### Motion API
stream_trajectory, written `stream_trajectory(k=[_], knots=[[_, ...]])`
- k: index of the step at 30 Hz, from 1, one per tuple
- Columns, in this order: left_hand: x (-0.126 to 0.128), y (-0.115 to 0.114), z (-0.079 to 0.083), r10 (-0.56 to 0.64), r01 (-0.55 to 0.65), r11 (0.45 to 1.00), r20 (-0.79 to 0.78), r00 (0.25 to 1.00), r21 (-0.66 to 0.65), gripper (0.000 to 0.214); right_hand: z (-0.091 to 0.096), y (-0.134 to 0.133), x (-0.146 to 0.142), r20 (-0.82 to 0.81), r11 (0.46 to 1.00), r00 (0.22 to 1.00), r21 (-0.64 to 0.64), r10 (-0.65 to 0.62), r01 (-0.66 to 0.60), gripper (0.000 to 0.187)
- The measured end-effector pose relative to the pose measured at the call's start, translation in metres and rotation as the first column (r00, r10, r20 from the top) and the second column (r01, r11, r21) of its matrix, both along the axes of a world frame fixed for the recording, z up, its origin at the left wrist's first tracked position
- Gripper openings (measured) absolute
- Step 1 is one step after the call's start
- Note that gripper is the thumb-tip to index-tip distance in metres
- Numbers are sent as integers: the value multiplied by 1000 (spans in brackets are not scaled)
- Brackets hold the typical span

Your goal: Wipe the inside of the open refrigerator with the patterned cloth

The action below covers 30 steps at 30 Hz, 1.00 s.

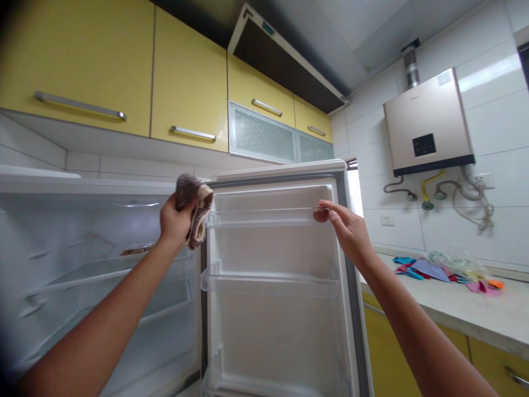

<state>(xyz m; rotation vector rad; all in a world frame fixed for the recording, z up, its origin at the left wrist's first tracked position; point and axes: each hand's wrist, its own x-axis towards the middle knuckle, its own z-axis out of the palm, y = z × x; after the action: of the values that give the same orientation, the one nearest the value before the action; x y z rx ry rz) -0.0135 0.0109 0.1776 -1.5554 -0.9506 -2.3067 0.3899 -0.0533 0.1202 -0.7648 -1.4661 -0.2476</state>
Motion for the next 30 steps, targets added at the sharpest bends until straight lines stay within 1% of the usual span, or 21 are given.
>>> stream_trajectory(k=[1, 2, 3, 4, 5, 6, 7, 8, 9, 10, 13, 16, 19, 22, 26, 30], knots=[[6, -5, 13, 41, -40, 999, -110, 993, 11, 35, 0, 0, -1, 0, 1000, 1000, 7, 10, -10, 41], [12, -9, 24, 83, -81, 997, -225, 971, 17, 39, 0, -1, -2, -2, 1000, 1000, 15, 18, -18, 41], [19, -12, 34, 110, -112, 994, -361, 926, 14, 42, -1, -1, -4, -4, 999, 1000, 20, 26, -26, 41], [26, -13, 43, 105, -123, 992, -485, 868, -6, 44, -1, -2, -5, -7, 999, 999, 25, 33, -33, 41], [34, -13, 49, 92, -151, 988, -619, 780, -43, 46, -1, -2, -5, -12, 999, 999, 29, 37, -36, 42], [41, -12, 55, 70, -198, 976, -737, 672, -88, 47, -1, -1, -6, -17, 999, 999, 32, 38, -38, 42], [48, -11, 59, 41, -254, 959, -819, 573, -129, 49, -2, -1, -6, -20, 999, 999, 32, 37, -36, 42], [55, -9, 63, 16, -308, 938, -864, 503, -162, 50, -2, -1, -6, -25, 999, 999, 34, 34, -33, 42], [62, -6, 65, 5, -366, 913, -893, 450, -179, 51, -2, 0, -5, -33, 999, 999, 35, 30, -28, 42], [69, -4, 67, 4, -411, 892, -908, 420, -186, 51, -3, 1, -5, -40, 999, 999, 34, 28, -27, 42], [90, 1, 72, -23, -448, 870, -924, 382, -207, 42, -3, 3, -5, -64, 998, 996, 29, 59, -57, 40], [116, 3, 76, -100, -454, 859, -947, 305, -236, 35, -4, 5, -6, -92, 994, 990, 31, 107, -104, 40], [149, 3, 80, -163, -448, 857, -958, 235, -255, 34, -4, 4, -8, -110, 992, 986, 43, 126, -122, 39], [184, 1, 81, -176, -434, 868, -966, 188, -242, 36, -3, 5, -9, -108, 992, 986, 37, 125, -121, 40], [223, -9, 82, -142, -443, 873, -975, 168, -204, 34, -2, 7, -8, -133, 988, 980, 28, 151, -149, 40], [250, -20, 83, -106, -462, 869, -978, 180, -179, 31, -1, 8, -8, -133, 989, 980, 28, 148, -145, 38]])
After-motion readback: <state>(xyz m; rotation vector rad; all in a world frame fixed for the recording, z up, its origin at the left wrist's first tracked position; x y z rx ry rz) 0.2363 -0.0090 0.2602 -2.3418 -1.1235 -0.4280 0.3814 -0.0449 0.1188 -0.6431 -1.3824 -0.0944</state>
